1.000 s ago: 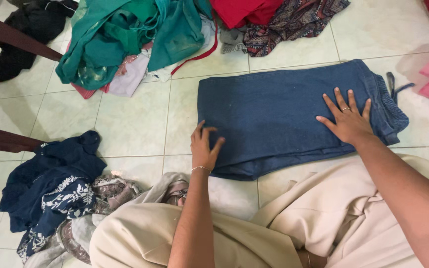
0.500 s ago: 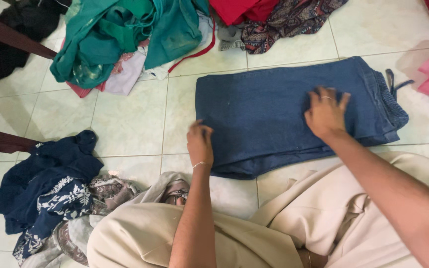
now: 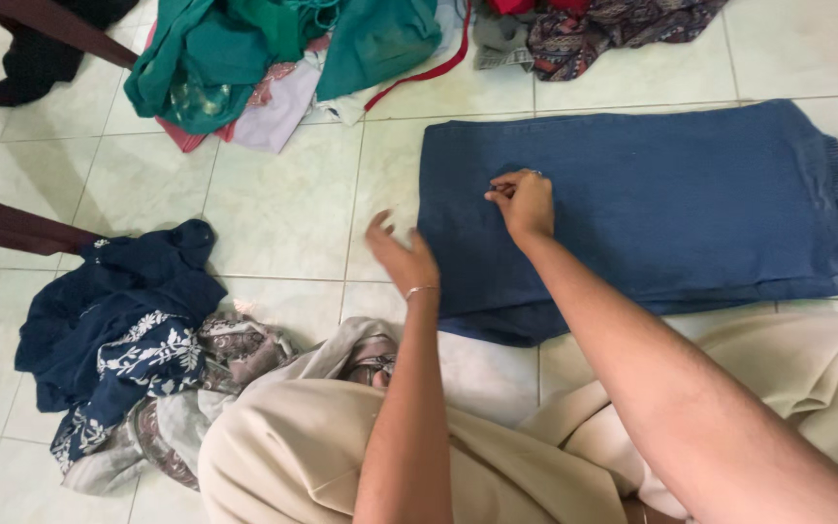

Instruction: The person picks up a pair of denim pants from a pile of clothes, smooths the legs out on the floor, and folds them by hand into a rectangle.

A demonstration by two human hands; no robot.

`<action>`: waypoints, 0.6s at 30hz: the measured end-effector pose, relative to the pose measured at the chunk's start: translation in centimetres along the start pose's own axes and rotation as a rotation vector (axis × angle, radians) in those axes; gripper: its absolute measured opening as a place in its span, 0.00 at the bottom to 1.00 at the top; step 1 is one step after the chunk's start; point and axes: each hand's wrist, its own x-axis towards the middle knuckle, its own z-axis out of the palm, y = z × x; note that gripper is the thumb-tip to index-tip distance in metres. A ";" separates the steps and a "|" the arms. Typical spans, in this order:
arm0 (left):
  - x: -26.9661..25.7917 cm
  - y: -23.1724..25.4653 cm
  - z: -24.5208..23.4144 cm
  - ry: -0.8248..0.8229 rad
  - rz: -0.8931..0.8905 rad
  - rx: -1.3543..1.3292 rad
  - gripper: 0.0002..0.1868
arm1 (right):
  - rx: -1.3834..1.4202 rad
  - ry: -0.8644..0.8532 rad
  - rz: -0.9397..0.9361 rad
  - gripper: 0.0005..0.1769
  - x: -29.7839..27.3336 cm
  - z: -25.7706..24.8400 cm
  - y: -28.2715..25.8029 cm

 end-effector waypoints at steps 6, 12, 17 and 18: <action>-2.5 2.9 0.4 -0.556 0.415 0.392 0.27 | -0.253 -0.170 0.085 0.04 1.5 -0.5 0.0; -4.3 2.2 1.3 -0.684 0.439 0.464 0.26 | 0.417 -0.530 0.291 0.03 3.0 -5.7 6.7; -5.3 1.3 1.8 -0.682 0.461 0.497 0.27 | 0.195 -0.507 0.159 0.05 -1.8 -16.7 8.2; -5.6 1.1 1.8 -0.679 0.475 0.505 0.27 | 0.107 -0.517 0.135 0.06 -2.8 -18.4 8.1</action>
